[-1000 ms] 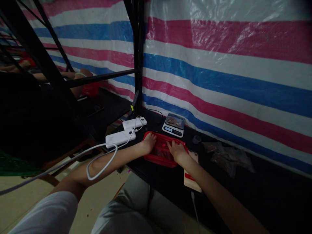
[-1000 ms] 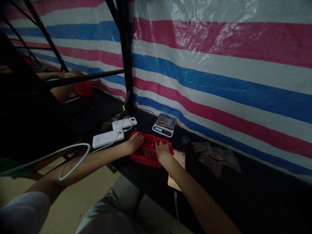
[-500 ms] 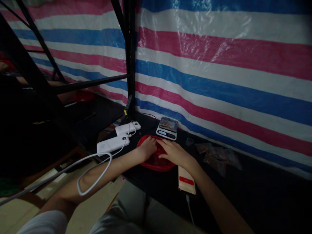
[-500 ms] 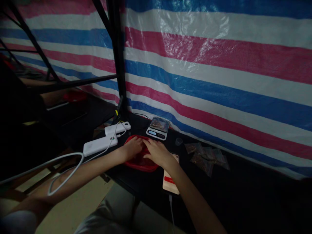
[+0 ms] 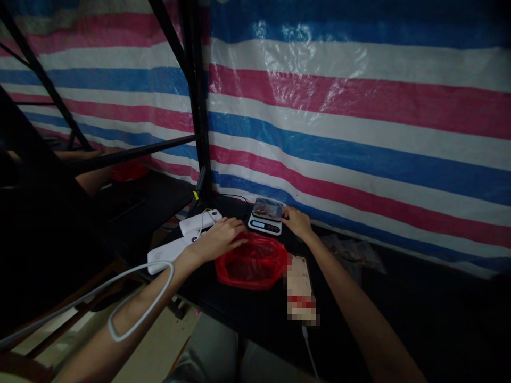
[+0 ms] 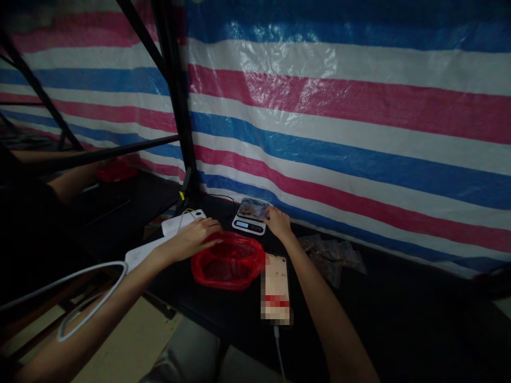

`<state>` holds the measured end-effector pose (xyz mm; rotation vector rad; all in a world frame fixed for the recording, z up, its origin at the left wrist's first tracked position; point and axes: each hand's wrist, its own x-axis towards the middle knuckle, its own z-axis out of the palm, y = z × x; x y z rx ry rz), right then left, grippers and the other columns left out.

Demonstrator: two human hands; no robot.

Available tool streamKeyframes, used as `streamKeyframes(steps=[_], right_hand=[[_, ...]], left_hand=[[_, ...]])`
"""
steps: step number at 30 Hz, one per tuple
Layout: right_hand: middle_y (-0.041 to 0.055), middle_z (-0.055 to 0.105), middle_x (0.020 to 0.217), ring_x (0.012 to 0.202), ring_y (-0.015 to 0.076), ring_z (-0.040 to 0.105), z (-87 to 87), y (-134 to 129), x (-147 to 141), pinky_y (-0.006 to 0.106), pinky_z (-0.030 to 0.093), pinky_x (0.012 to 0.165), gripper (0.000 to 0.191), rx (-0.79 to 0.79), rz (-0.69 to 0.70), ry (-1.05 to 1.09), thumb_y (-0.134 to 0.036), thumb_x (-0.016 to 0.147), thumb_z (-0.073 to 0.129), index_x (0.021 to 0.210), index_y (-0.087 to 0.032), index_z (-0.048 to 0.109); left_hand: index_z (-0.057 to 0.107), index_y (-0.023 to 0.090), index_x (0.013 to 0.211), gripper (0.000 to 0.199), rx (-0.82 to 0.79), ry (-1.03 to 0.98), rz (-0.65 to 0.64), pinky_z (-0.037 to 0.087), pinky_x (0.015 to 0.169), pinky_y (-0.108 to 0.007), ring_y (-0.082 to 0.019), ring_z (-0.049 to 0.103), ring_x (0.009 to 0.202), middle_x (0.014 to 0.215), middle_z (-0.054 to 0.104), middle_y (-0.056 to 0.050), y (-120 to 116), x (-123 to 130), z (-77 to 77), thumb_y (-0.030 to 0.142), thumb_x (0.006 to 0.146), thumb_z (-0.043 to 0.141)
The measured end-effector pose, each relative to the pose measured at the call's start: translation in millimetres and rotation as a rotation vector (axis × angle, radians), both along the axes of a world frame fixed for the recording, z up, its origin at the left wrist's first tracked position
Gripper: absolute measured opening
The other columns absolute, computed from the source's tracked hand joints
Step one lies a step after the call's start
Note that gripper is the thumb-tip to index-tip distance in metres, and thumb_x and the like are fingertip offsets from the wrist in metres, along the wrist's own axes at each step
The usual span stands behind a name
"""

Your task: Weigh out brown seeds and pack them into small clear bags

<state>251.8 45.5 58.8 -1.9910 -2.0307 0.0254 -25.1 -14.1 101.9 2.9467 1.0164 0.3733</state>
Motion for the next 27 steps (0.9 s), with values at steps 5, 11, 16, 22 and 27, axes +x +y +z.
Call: streamKeyframes(steps=[5,11,16,22,27], right_hand=[[0.0055,0.067,0.083,0.082,0.0214,0.061,-20.9,21.9,-19.2,0.028,0.042,0.067,0.031,0.004,-0.126,0.114,-0.047,0.072,0.057,0.089,-0.022,0.064],[0.0101,0.069,0.082,0.080,0.0252,0.063,-34.1,29.4,-26.4,0.031,0.044,0.063,0.023,0.032,-0.261,0.318,-0.037,0.073,0.056,0.083,-0.020,0.067],[0.0075,0.069,0.085,0.078,0.0200,0.063,-17.7,26.3,-30.5,0.026,0.045,0.061,0.017,0.092,-0.164,0.528,-0.028,0.074,0.053,0.079,-0.018,0.066],[0.0018,0.066,0.071,0.050,0.0120,0.056,21.4,-2.3,-44.1,0.022,0.042,0.046,0.023,0.112,0.075,0.763,-0.038,0.072,0.054,0.080,-0.018,0.062],[-0.0001,0.061,0.063,0.039,0.0084,0.048,38.4,-50.1,-62.3,0.021,0.037,0.040,0.024,0.070,0.308,1.069,-0.040,0.067,0.061,0.071,-0.017,0.058]], left_hand=[[0.055,0.017,0.096,0.029,-0.057,-0.010,0.044,0.034,0.082,-0.029,-0.016,0.052,0.090,0.095,0.057,-0.005,0.7,-12.2,-4.0,0.037,0.088,0.036],[0.056,0.018,0.094,0.026,-0.112,-0.059,0.058,0.036,0.081,-0.028,-0.015,0.053,0.088,0.092,0.058,-0.004,3.0,-22.5,-8.1,0.035,0.088,0.039],[0.056,0.020,0.100,0.026,-0.092,-0.254,0.083,0.035,0.087,-0.033,-0.019,0.050,0.098,0.104,0.056,-0.005,6.9,-18.5,-9.4,0.037,0.084,0.045],[0.060,0.010,0.099,0.054,-0.685,-0.762,0.336,0.045,0.071,-0.031,-0.019,0.058,0.078,0.090,0.063,-0.010,27.8,8.2,-17.5,0.053,0.084,0.031],[0.055,0.010,0.107,0.055,-1.424,-1.125,0.183,0.049,0.068,-0.026,-0.015,0.062,0.075,0.100,0.062,-0.013,28.5,32.7,-18.0,0.055,0.084,0.031]])
